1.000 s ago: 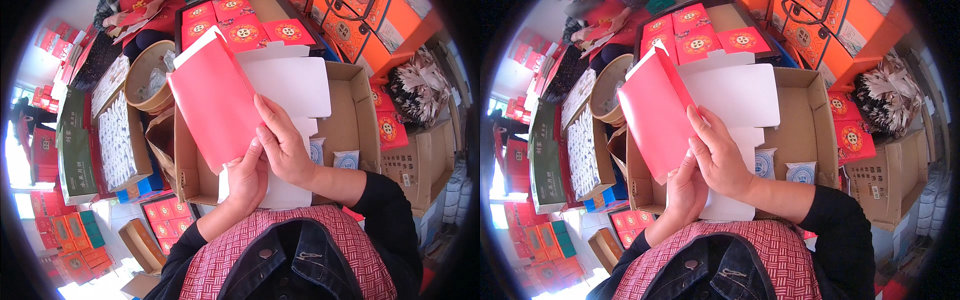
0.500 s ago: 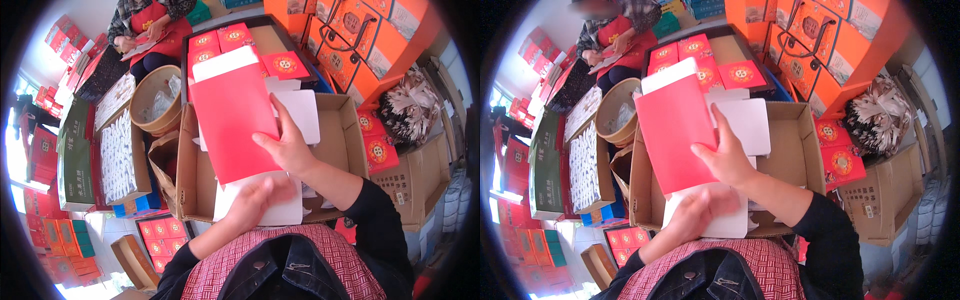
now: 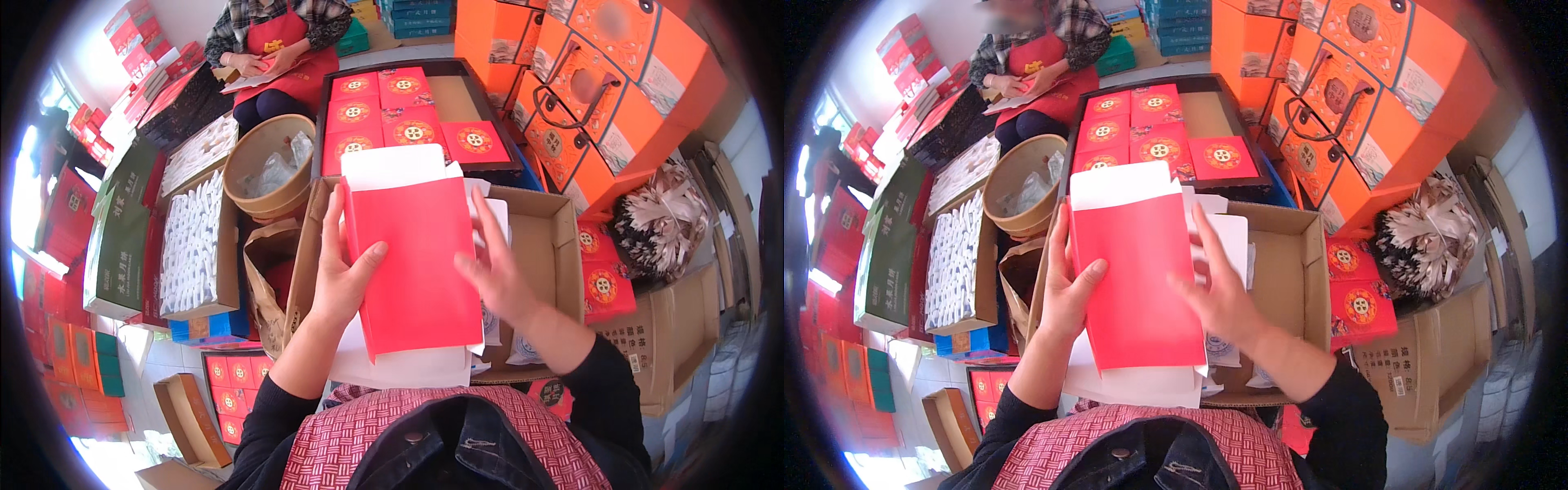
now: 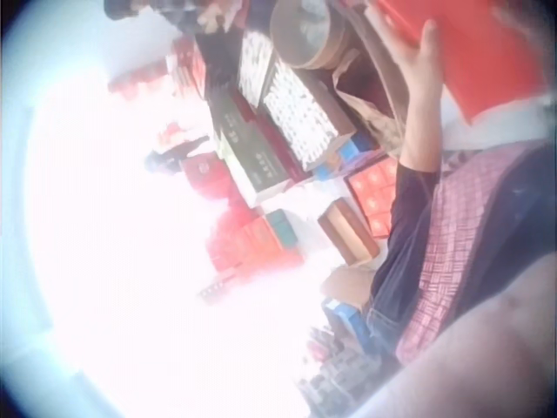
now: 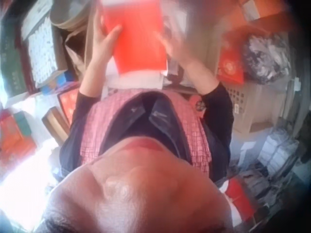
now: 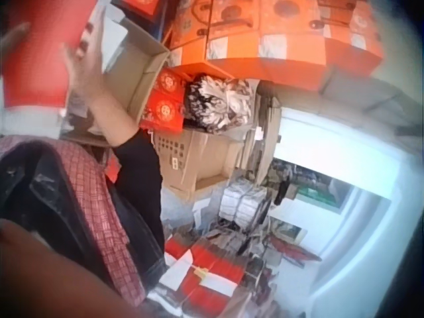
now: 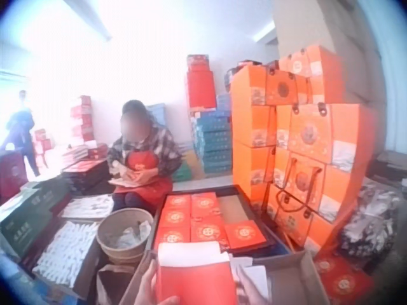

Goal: The person assembles red gift boxes by folding flat cardboard pieces, inserting small wrapped items, and closing the flaps. The finished boxes are placed into a larger tray. The person repeats this process for multiple boxes.

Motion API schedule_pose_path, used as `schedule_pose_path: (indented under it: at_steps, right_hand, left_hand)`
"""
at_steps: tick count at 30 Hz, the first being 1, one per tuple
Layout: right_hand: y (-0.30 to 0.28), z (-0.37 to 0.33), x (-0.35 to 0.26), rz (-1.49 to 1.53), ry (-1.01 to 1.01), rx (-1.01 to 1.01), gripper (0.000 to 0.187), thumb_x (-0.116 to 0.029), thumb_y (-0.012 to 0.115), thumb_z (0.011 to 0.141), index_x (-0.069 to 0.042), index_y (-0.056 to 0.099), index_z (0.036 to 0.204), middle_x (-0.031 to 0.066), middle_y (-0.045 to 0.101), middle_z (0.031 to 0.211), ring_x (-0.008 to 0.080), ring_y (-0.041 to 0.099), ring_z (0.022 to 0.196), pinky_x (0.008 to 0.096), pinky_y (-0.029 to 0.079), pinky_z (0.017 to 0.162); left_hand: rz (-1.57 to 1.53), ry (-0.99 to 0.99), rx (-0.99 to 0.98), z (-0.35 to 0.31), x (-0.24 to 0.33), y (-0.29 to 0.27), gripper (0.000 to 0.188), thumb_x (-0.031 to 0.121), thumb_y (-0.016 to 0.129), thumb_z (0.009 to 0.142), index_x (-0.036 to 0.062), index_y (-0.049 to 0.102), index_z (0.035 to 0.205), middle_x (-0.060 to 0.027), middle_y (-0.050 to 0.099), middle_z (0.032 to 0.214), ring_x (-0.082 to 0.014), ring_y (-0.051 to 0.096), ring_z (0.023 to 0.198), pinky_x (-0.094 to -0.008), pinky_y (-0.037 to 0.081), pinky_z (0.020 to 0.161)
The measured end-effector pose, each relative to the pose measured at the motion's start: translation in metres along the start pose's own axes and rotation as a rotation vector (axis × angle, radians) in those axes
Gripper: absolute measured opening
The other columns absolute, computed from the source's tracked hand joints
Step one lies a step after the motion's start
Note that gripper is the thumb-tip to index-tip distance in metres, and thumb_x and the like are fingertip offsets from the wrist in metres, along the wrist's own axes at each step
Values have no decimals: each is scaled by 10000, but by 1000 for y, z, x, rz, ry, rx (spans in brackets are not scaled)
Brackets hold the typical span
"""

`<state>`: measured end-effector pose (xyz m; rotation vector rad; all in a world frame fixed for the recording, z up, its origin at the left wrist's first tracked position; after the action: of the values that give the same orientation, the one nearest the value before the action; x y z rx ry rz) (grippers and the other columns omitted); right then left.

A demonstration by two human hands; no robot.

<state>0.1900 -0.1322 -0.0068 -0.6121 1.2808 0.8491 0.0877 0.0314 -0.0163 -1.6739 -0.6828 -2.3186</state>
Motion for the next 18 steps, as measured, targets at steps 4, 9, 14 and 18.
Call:
schedule_pose_path:
  at_steps: [4, 9, 14, 18]
  right_hand:
    - [-22, 29, -5, 19, -103, 25, 654, -113, 535, 933, -66, 187, 1486, 98, 437, 1335, 132, 505, 1121, 288, 424, 927]
    - [-27, 39, 0, -30, -54, -13, 464, -149, 514, 962, -15, 389, 1389, 35, 507, 1204, 92, 528, 980, 237, 426, 859]
    - [-51, 49, 39, -75, -20, 2, 316, -169, 494, 975, 17, 562, 1221, 36, 541, 1148, 103, 522, 981, 240, 419, 865]
    - [-56, 46, 42, -156, -148, 57, 284, -158, 490, 972, 34, 603, 1147, 64, 572, 1160, 131, 522, 1068, 268, 418, 913]
  left_hand:
    - [-11, -48, -71, 6, -3, 10, 756, 39, 565, 913, 114, 90, 1497, -163, 449, 1359, -215, 490, 1208, -354, 414, 1000]
    - [-180, -260, -34, 34, -3, -5, 408, 109, 508, 960, 16, 405, 1344, -137, 566, 1207, -165, 577, 1067, -287, 488, 880]
    - [-286, -414, 2, 44, -34, -15, 333, 205, 515, 974, -41, 554, 1196, -113, 599, 1140, -145, 576, 1043, -278, 469, 896]
    - [-170, -362, -48, 41, -42, -14, 349, 213, 501, 982, -31, 549, 1227, -83, 609, 1143, -143, 581, 1026, -283, 459, 915]
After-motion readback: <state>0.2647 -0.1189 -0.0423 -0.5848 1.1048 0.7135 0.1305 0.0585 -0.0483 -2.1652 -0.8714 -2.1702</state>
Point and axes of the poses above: each hand's wrist, its own z-axis towards the middle knuckle, its own y-axis out of the palm, x = y × z, the point moved 5 cm from there along z, towards the middle knuckle
